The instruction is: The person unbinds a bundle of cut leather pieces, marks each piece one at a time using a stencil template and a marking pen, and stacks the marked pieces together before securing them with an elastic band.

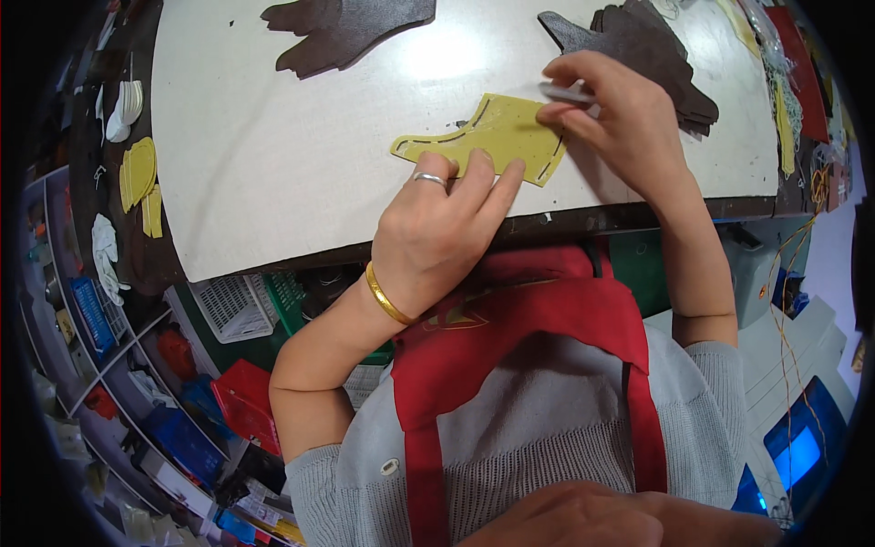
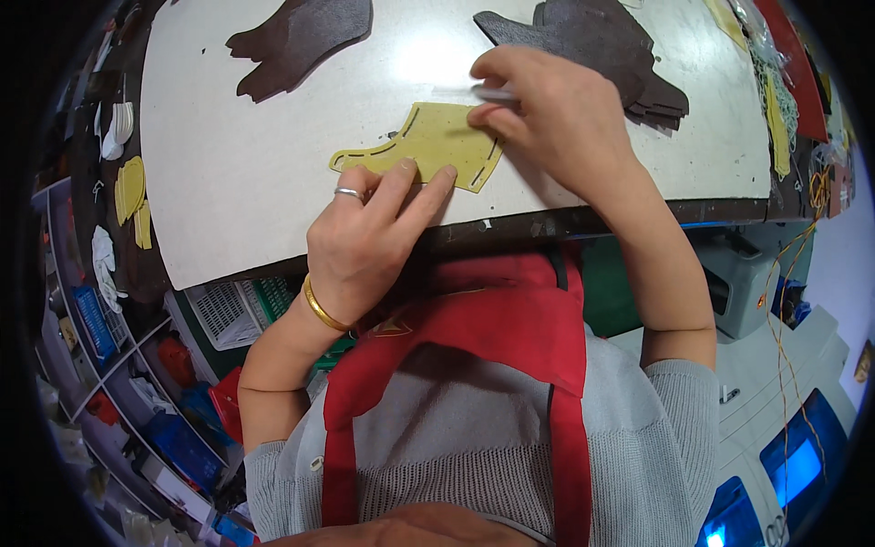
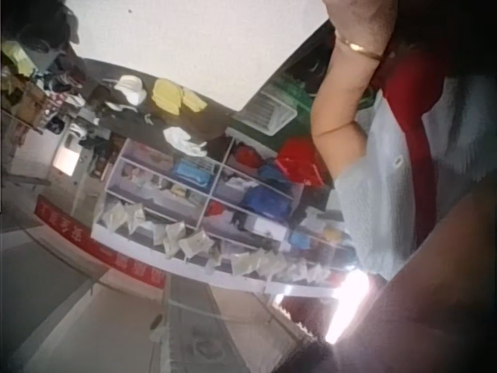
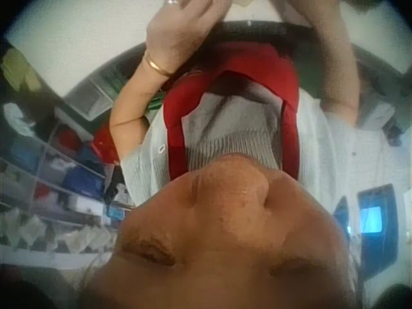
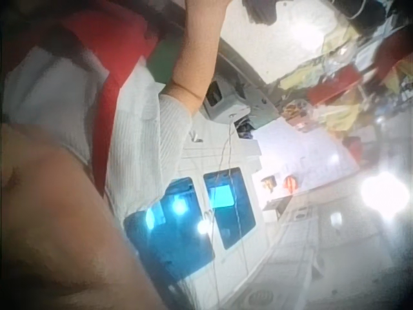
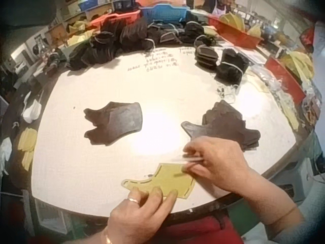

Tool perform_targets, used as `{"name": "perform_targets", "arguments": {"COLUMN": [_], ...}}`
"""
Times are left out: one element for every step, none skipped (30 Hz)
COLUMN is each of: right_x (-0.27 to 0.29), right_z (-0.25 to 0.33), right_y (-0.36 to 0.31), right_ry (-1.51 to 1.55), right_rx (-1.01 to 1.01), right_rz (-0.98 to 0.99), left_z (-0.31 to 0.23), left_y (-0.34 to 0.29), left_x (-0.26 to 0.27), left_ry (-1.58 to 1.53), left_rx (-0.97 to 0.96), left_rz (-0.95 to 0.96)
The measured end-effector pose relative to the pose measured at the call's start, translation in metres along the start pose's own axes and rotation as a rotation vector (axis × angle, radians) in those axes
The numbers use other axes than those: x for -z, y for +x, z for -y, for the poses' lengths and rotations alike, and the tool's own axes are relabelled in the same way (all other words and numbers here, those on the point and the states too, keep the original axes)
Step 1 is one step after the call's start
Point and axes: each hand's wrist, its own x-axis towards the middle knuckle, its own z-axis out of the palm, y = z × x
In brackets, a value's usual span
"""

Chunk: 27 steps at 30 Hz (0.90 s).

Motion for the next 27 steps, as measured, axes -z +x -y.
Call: {"name": "perform_targets", "arguments": {"right_x": [0.002, 0.003, 0.007, 0.013, 0.017, 0.014, 0.007, 0.0, -0.006, -0.013, -0.03, -0.038, -0.044, -0.046, -0.048, -0.049, -0.046, -0.039, -0.032, -0.025, -0.017, -0.01, -0.006, -0.005, -0.005, -0.003, 0.001], "right_z": [0.0, -0.002, 0.002, 0.009, 0.014, 0.019, 0.027, 0.035, 0.046, 0.059, 0.059, 0.062, 0.066, 0.069, 0.071, 0.072, 0.072, 0.07, 0.065, 0.054, 0.041, 0.031, 0.026, 0.026, 0.026, 0.025, 0.024], "right_y": [0.003, 0.005, 0.011, 0.016, 0.021, 0.026, 0.03, 0.033, 0.038, 0.044, 0.048, 0.052, 0.056, 0.058, 0.059, 0.059, 0.058, 0.055, 0.053, 0.052, 0.052, 0.052, 0.051, 0.049, 0.045, 0.039, 0.03], "right_ry": [-0.029, 0.005, 0.008, -0.031, -0.068, -0.11, -0.098, 0.046, 0.217, 0.372, 0.376, 0.284, 0.195, 0.197, 0.149, 0.099, 0.099, 0.039, -0.02, -0.023, -0.087, -0.153, -0.162, -0.114, -0.064, -0.068, 0.08], "right_rx": [0.017, 0.029, 0.046, 0.125, 0.205, 0.305, 0.322, 0.309, 0.216, 0.094, 0.246, 0.252, 0.263, 0.268, 0.31, 0.35, 0.35, 0.401, 0.451, 0.446, 0.423, 0.398, 0.264, 0.316, 0.365, 0.355, 0.208], "right_rz": [-0.074, -0.128, -0.122, -0.135, -0.149, -0.102, -0.099, 0.08, 0.261, 0.425, 0.33, 0.355, 0.382, 0.386, 0.374, 0.363, 0.367, 0.358, 0.346, 0.348, 0.294, 0.238, 0.247, 0.226, 0.203, 0.2, 0.157], "left_z": [-0.001, -0.002, -0.003, -0.006, -0.01, -0.015, -0.018, -0.019, -0.018, -0.018, -0.02, -0.022, -0.022, -0.022, -0.021, -0.022, -0.021, -0.019, -0.018, -0.018, -0.018, -0.019, -0.019, -0.019, -0.017, -0.017, -0.017], "left_y": [-0.001, -0.002, -0.002, -0.004, -0.005, -0.005, -0.006, -0.005, -0.005, -0.005, -0.005, -0.005, -0.006, -0.007, -0.008, -0.009, -0.008, -0.008, -0.007, -0.005, -0.002, 0.0, 0.001, 0.0, 0.0, -0.001, -0.002], "left_x": [-0.002, -0.005, -0.01, -0.012, -0.012, -0.012, -0.011, -0.014, -0.018, -0.02, -0.018, -0.016, -0.014, -0.015, -0.016, -0.017, -0.018, -0.019, -0.02, -0.018, -0.014, -0.012, -0.012, -0.012, -0.012, -0.014, -0.015], "left_ry": [-0.01, -0.003, 0.015, 0.03, 0.035, 0.037, 0.048, 0.052, -0.009, -0.071, -0.07, -0.103, -0.132, -0.129, -0.135, -0.143, -0.145, -0.138, -0.13, -0.136, -0.117, -0.098, -0.105, -0.099, -0.094, -0.1, -0.081], "left_rx": [-0.012, 0.001, -0.02, -0.041, -0.026, -0.011, 0.006, 0.015, 0.017, 0.018, 0.022, 0.031, 0.045, 0.051, 0.05, 0.049, 0.053, 0.04, 0.025, 0.022, 0.036, 0.046, 0.039, 0.038, 0.034, 0.024, 0.025], "left_rz": [-0.004, -0.011, -0.048, -0.078, -0.078, -0.071, -0.061, -0.066, -0.133, -0.2, -0.202, -0.164, -0.124, -0.124, -0.119, -0.114, -0.115, -0.143, -0.17, -0.171, -0.135, -0.1, -0.102, -0.102, -0.1, -0.099, -0.107]}}
